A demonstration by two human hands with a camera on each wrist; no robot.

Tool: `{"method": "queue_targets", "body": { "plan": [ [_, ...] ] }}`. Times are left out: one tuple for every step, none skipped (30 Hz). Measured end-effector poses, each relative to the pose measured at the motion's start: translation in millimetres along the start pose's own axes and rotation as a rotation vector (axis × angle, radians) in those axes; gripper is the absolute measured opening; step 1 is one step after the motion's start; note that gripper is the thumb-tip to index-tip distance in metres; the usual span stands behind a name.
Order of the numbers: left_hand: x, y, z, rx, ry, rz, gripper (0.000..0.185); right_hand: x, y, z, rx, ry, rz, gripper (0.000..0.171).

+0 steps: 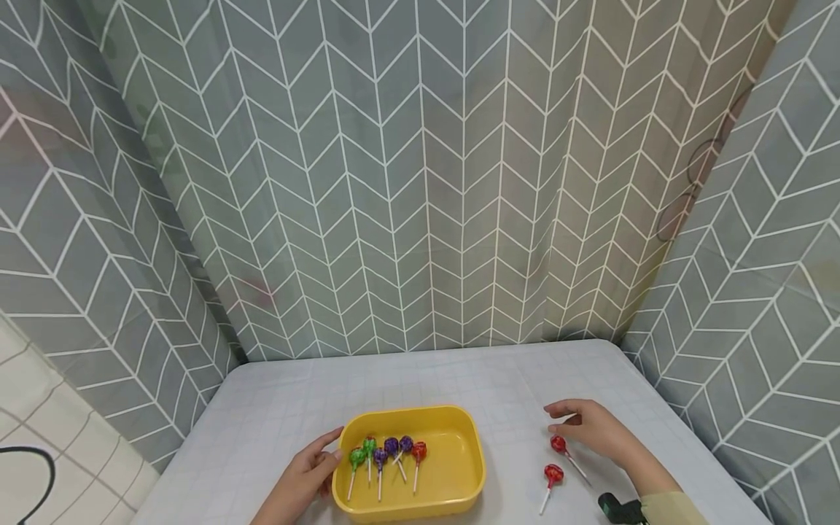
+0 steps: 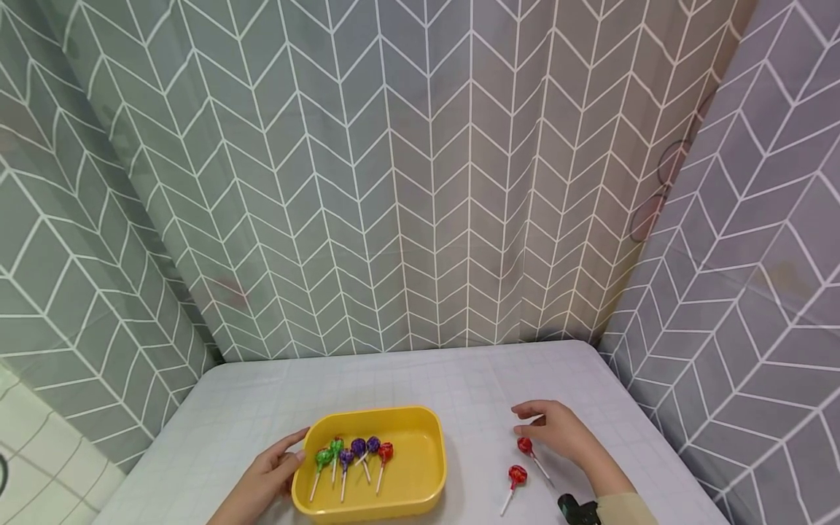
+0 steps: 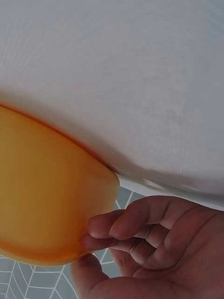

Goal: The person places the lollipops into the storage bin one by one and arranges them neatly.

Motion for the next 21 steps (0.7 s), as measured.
{"method": "queue_targets", "body": {
  "plan": [
    [0.1,0.0,0.2,-0.001,0.0,0.0,0.076,0.8,0.4,2.1,-0.003,0.002,-0.005,0.04],
    [0.2,0.0,0.3,-0.003,0.0,0.001,0.076,1.7,0.9,4.1,-0.008,0.004,-0.013,0.041],
    [0.2,0.0,0.4,-0.003,-0.001,0.0,0.076,2.7,1.5,6.3,-0.016,0.005,-0.023,0.041],
    [0.3,0.1,0.5,-0.002,-0.001,-0.002,0.076,3.6,2.0,8.3,-0.024,0.005,-0.033,0.042],
    [0.2,0.1,0.5,-0.002,-0.002,-0.002,0.075,4.5,2.6,10.0,-0.031,0.005,-0.042,0.043],
    [0.1,0.0,0.7,-0.002,-0.002,-0.002,0.075,5.4,3.1,11.8,-0.039,0.005,-0.049,0.043],
    [0.2,0.1,0.4,-0.001,-0.004,-0.002,0.075,6.6,3.8,13.4,-0.047,0.006,-0.057,0.044],
    [0.1,0.2,0.2,-0.002,-0.006,0.0,0.076,7.7,4.4,14.6,-0.054,0.006,-0.063,0.044],
    [-0.1,0.3,0.1,-0.001,-0.008,0.002,0.076,8.8,5.0,15.6,-0.058,0.008,-0.067,0.044],
    [-0.1,0.2,-0.1,-0.003,-0.009,0.004,0.076,9.7,5.6,16.3,-0.059,0.006,-0.072,0.045],
    [-0.2,0.2,-0.1,-0.005,-0.011,0.007,0.076,10.5,6.3,16.9,-0.06,0.007,-0.076,0.045],
    [-0.2,0.2,-0.2,-0.006,-0.012,0.009,0.076,11.5,7.1,17.5,-0.062,0.008,-0.08,0.044],
    [-0.2,0.2,-0.3,-0.007,-0.013,0.011,0.076,12.2,7.8,18.1,-0.059,0.008,-0.084,0.044],
    [-0.1,0.2,-0.3,-0.006,-0.014,0.011,0.076,12.7,8.5,18.8,-0.054,0.01,-0.086,0.044],
    [-0.1,0.2,-0.4,-0.005,-0.015,0.011,0.077,13.2,9.2,19.7,-0.048,0.012,-0.087,0.044],
    [-0.2,0.2,-0.4,-0.005,-0.016,0.01,0.077,13.5,9.7,20.5,-0.044,0.012,-0.088,0.044],
    [-0.4,0.2,-0.4,-0.004,-0.015,0.009,0.077,13.6,10.0,21.3,-0.04,0.014,-0.086,0.043],
    [-0.4,0.1,-0.6,-0.003,-0.015,0.008,0.077,13.8,10.3,22.1,-0.037,0.013,-0.085,0.043],
    [-0.5,0.0,-0.8,-0.003,-0.014,0.007,0.077,13.9,10.6,22.8,-0.034,0.013,-0.084,0.043],
    [-0.7,-0.1,-1.0,-0.002,-0.013,0.005,0.077,14.1,10.8,23.3,-0.034,0.014,-0.084,0.043],
    [-1.0,-0.3,-1.1,-0.003,-0.011,0.004,0.077,14.3,11.0,23.8,-0.037,0.012,-0.085,0.043]
  ]
}}
Point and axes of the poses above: each hand's wrist, its own x-axis away from the middle knuckle, its own y-axis out of the palm, z = x × y, the point moved 5 cm from there along -x, towards the middle knuckle, and after that the axes turned 12 degrees about -y, right-handed, at the moved point
